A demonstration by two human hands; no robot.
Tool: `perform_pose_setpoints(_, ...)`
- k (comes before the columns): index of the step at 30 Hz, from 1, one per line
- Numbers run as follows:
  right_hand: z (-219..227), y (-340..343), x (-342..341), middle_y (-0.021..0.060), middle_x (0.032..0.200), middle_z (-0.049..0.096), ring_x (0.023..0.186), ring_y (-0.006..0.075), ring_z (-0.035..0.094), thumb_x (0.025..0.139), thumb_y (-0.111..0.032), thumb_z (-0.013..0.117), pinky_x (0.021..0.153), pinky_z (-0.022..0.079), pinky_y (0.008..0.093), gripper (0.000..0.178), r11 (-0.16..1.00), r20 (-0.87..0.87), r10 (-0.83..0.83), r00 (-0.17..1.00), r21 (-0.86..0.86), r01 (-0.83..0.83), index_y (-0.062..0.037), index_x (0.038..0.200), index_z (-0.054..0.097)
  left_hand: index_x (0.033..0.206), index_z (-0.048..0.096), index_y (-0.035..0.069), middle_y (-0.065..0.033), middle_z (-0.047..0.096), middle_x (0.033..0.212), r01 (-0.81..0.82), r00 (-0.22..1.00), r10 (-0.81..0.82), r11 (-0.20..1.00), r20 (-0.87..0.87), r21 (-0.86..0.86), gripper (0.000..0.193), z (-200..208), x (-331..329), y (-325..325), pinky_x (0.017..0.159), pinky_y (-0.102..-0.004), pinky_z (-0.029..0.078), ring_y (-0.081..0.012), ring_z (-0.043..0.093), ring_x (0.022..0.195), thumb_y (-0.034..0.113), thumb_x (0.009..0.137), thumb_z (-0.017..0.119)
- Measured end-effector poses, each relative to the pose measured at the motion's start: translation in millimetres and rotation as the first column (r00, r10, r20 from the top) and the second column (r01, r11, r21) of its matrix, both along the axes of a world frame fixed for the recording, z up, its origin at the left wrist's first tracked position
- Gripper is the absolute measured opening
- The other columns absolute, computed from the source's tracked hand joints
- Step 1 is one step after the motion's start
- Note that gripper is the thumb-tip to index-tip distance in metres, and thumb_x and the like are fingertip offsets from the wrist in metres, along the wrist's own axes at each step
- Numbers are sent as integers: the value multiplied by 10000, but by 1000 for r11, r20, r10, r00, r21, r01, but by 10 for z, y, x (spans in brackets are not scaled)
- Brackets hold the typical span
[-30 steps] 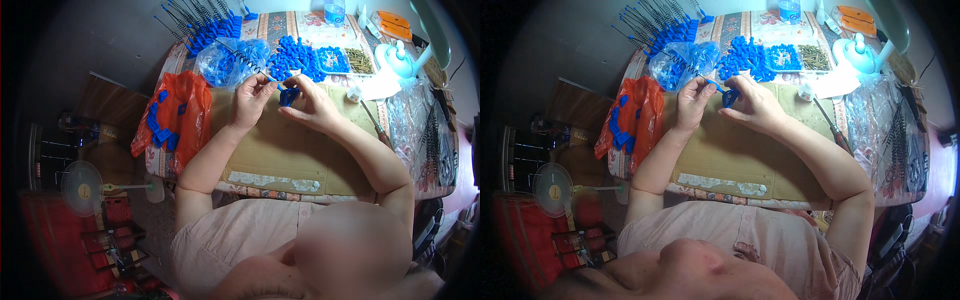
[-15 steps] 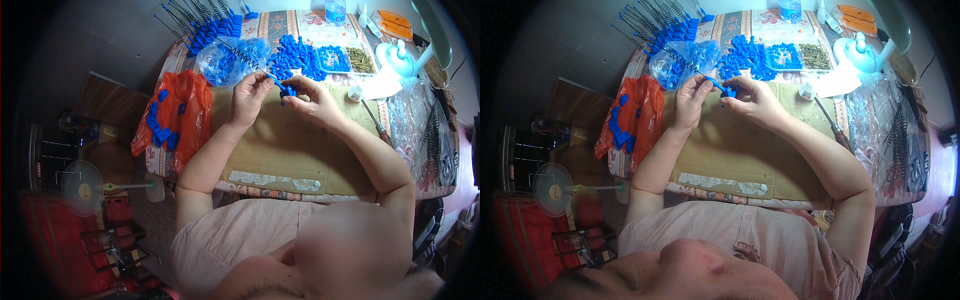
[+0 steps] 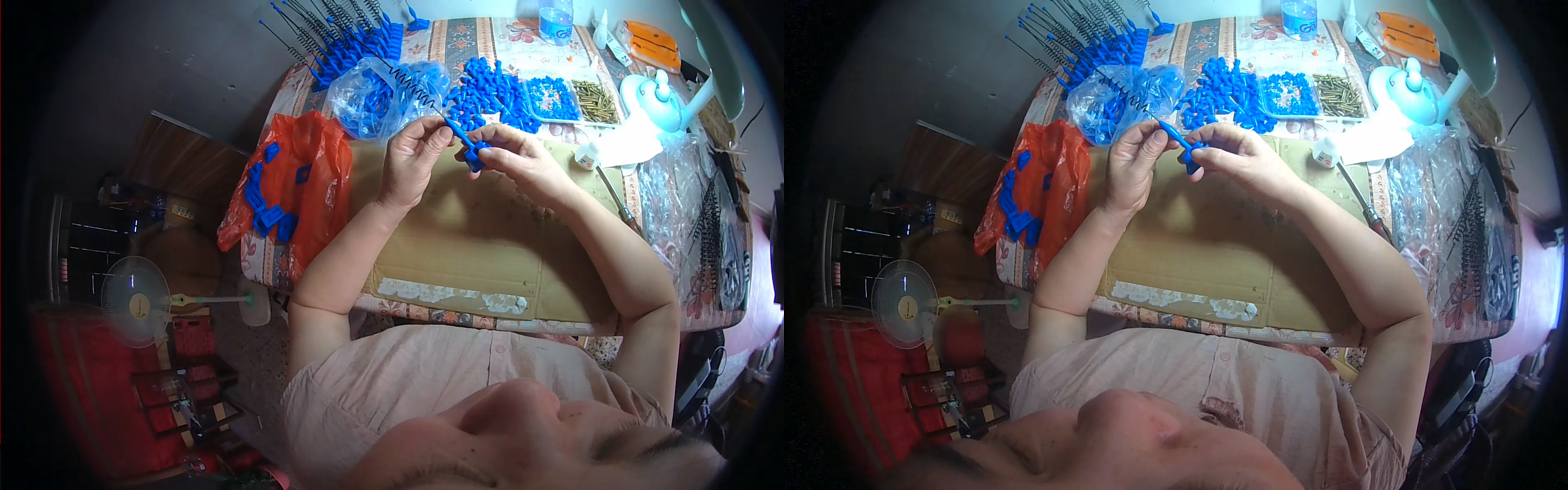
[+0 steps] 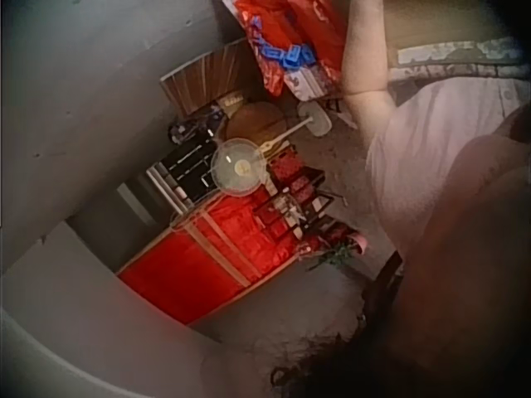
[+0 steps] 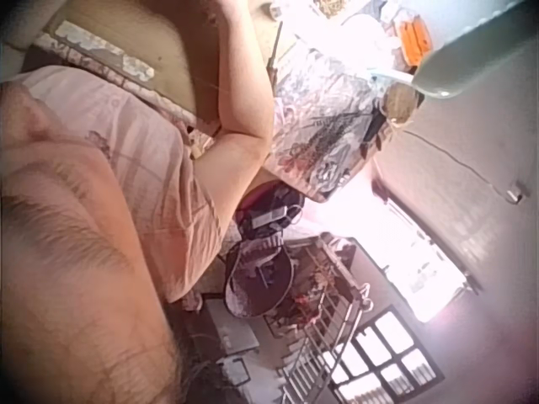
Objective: Assembling blue plastic components using a metal spring and applying glue.
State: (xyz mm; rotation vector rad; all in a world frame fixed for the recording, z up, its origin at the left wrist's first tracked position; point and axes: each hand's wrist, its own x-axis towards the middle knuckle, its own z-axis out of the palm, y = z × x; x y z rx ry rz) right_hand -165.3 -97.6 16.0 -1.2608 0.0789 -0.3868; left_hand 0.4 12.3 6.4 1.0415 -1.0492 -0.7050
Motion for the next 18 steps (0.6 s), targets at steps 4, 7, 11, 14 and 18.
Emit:
perform_pose_setpoints(4, -15, -13, -2, 94, 971, 615, 813, 131, 584, 892, -173, 546, 816, 470, 284, 298, 993, 13, 56, 998, 104, -57, 18, 1121, 530, 995, 597, 30, -39, 631, 925, 36, 999, -36, 999, 1, -23, 142, 34, -21, 0, 817, -276, 479, -100, 593, 849, 125, 910, 535)
perform_pose_setpoints(7, -47, -32, 14, 112, 996, 616, 811, 144, 589, 896, -168, 535, 816, 473, 296, 291, 962, 46, 116, 992, 243, -124, 17, 1122, 527, 997, 594, 29, -41, 632, 925, 48, 999, -48, 999, 0, -24, 140, 31, -22, 6, 818, -277, 478, -102, 593, 851, 120, 912, 530)
perform_pose_setpoints(11, -55, -48, 5, 129, 1069, 576, 1018, 228, 566, 911, -211, 490, 809, 468, 349, 333, 958, 45, 181, 983, 218, -186, 24, 1146, 502, 1001, 593, 26, -43, 631, 931, 54, 998, -54, 998, 15, -16, 141, 30, -24, 11, 819, -279, 478, -107, 595, 852, 112, 913, 524)
perform_pose_setpoints(14, -12, -51, -20, 105, 1071, 575, 996, 202, 565, 887, -207, 545, 814, 463, 329, 344, 982, 17, 152, 988, 109, -153, 20, 1142, 507, 1006, 593, 23, -45, 632, 932, 54, 998, -54, 998, 14, -29, 146, 27, -23, 4, 819, -278, 478, -109, 596, 852, 113, 912, 527)
perform_pose_setpoints(18, 21, 29, -17, 59, 1038, 573, 925, 154, 553, 797, -171, 678, 831, 448, 303, 389, 997, -32, -5, 999, -73, 3, -5, 1120, 538, 1012, 595, 23, -45, 631, 933, 37, 999, -37, 999, -2, -27, 148, 48, -41, 8, 819, -278, 478, -109, 594, 855, 110, 906, 537)
